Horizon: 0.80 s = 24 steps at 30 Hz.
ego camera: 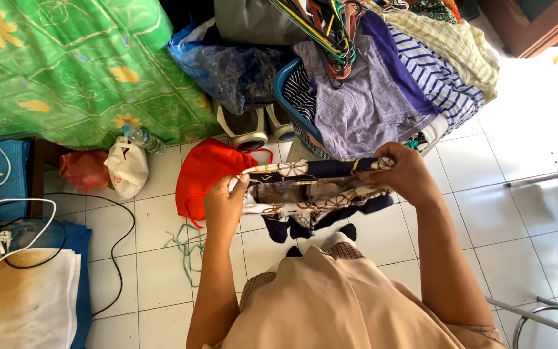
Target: The person hangs various items of laundry on plastic hangers and places them on a storage rack.
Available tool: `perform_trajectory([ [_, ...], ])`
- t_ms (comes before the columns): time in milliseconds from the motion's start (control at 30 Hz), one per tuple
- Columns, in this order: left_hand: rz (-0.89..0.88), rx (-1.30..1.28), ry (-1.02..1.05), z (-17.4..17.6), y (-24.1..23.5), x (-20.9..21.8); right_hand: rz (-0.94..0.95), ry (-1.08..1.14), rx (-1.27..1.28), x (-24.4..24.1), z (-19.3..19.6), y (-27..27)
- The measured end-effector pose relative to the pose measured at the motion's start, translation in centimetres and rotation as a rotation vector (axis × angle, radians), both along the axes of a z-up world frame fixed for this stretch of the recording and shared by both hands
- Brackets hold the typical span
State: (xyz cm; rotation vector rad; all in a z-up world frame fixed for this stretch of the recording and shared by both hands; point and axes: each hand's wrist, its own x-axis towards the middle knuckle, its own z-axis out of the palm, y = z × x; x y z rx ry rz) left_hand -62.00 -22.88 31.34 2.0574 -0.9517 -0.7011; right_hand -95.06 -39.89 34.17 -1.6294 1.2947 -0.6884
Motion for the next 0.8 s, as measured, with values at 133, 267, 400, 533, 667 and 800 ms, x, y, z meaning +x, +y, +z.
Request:
perform_trajectory([
  [133, 0.107, -0.307, 0.455, -5.0, -0.4, 1.5, 0.066, 0.074, 0.25, 0.6, 0.8, 0.4],
  [267, 0.113, -0.483, 1.007, -7.5, -0.2, 2.9, 0.152, -0.417, 0.419, -0.5, -2.8, -0.7],
  [400, 0.107, -0.41, 1.482, -7.0, -0.7, 3.4, 0.14, -0.839, 0.463, 1.1, -3.9, -1.2],
  [533, 0.079, -0.41, 1.547, -5.4, -0.9, 3.8, 0.084, -0.892, 0.442, 2.5, -4.2, -1.3],
  [667, 0.088, -0.404, 1.51, -4.5, -0.9, 4.2, 0.046, -0.827, 0.402, 2.8, -5.1, -2.4],
  [800, 0.124, -0.391, 1.49, -4.6, -2.3, 3.7, -0.03, -0.398, 0.165, 2.2, -6.3, -4.8],
])
